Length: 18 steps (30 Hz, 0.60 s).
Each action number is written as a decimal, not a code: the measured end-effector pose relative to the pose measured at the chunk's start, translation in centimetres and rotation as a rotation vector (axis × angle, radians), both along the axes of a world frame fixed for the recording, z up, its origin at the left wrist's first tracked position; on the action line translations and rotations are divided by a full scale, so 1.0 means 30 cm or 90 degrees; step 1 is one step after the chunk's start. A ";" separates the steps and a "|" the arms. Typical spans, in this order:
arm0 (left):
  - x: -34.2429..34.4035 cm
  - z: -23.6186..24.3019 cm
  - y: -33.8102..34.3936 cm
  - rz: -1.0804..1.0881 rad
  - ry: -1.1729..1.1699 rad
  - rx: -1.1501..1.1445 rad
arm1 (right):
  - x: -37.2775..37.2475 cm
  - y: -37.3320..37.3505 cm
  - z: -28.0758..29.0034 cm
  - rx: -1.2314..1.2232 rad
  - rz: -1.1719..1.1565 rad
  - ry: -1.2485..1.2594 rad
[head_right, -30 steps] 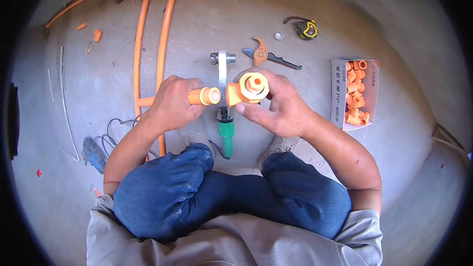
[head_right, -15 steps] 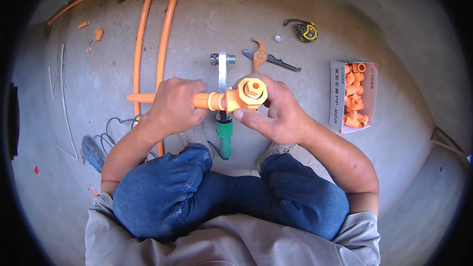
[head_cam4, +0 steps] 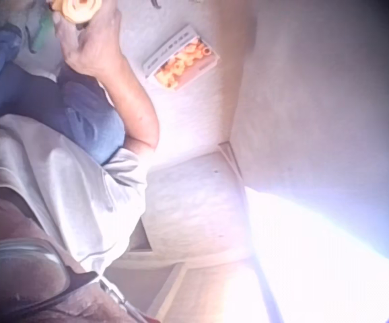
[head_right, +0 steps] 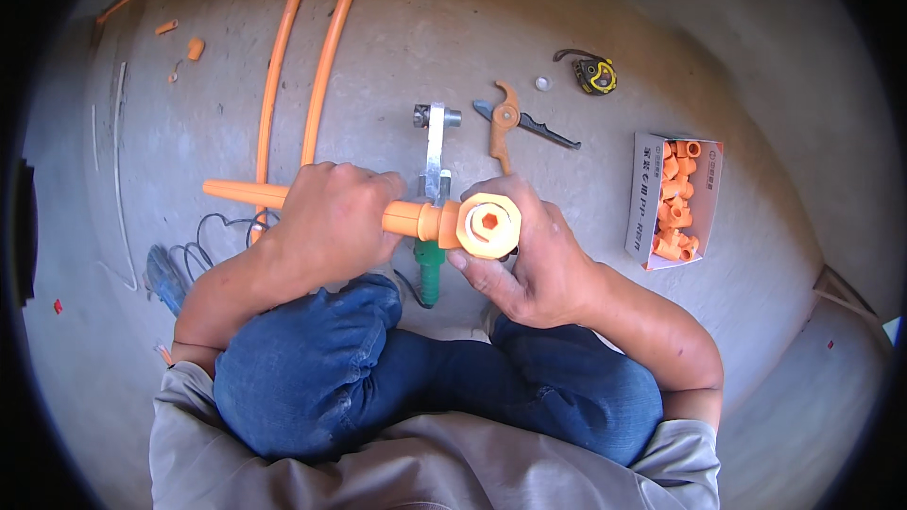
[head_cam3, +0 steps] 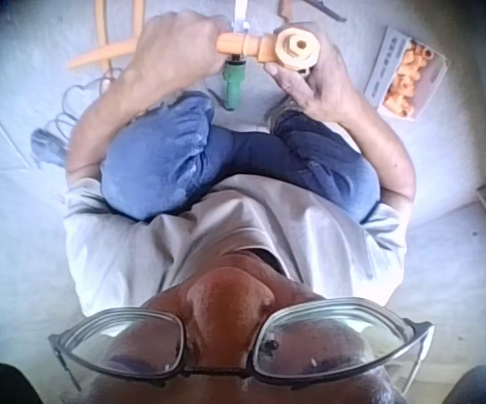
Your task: The person connects orange plumbing pipes and fittings using a heat fusion tool. They heat the end of a pipe and the inside of a T-fitting simultaneously, press them together to form a joint, and then repeat the process to connect the assembly to existing wall-mounted piping.
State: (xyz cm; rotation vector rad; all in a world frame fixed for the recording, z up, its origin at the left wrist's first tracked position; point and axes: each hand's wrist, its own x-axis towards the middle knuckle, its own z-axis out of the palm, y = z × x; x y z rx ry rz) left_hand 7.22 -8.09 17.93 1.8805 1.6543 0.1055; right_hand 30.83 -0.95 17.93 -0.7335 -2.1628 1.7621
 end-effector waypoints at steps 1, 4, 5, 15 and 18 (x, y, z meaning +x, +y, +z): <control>0.000 0.006 0.000 -0.007 -0.004 -0.001 | -0.002 0.001 0.006 0.048 0.006 0.008; 0.001 0.015 0.003 -0.007 -0.015 0.015 | -0.006 0.002 0.013 0.110 0.014 0.027; 0.001 0.021 0.006 -0.005 -0.017 0.016 | -0.007 0.004 0.015 0.127 0.013 0.036; 0.016 0.042 0.029 -0.024 -0.047 -0.022 | 0.015 -0.011 -0.021 0.117 0.025 0.063; 0.021 0.051 0.036 -0.024 -0.050 -0.018 | 0.018 -0.011 -0.032 0.110 0.010 0.096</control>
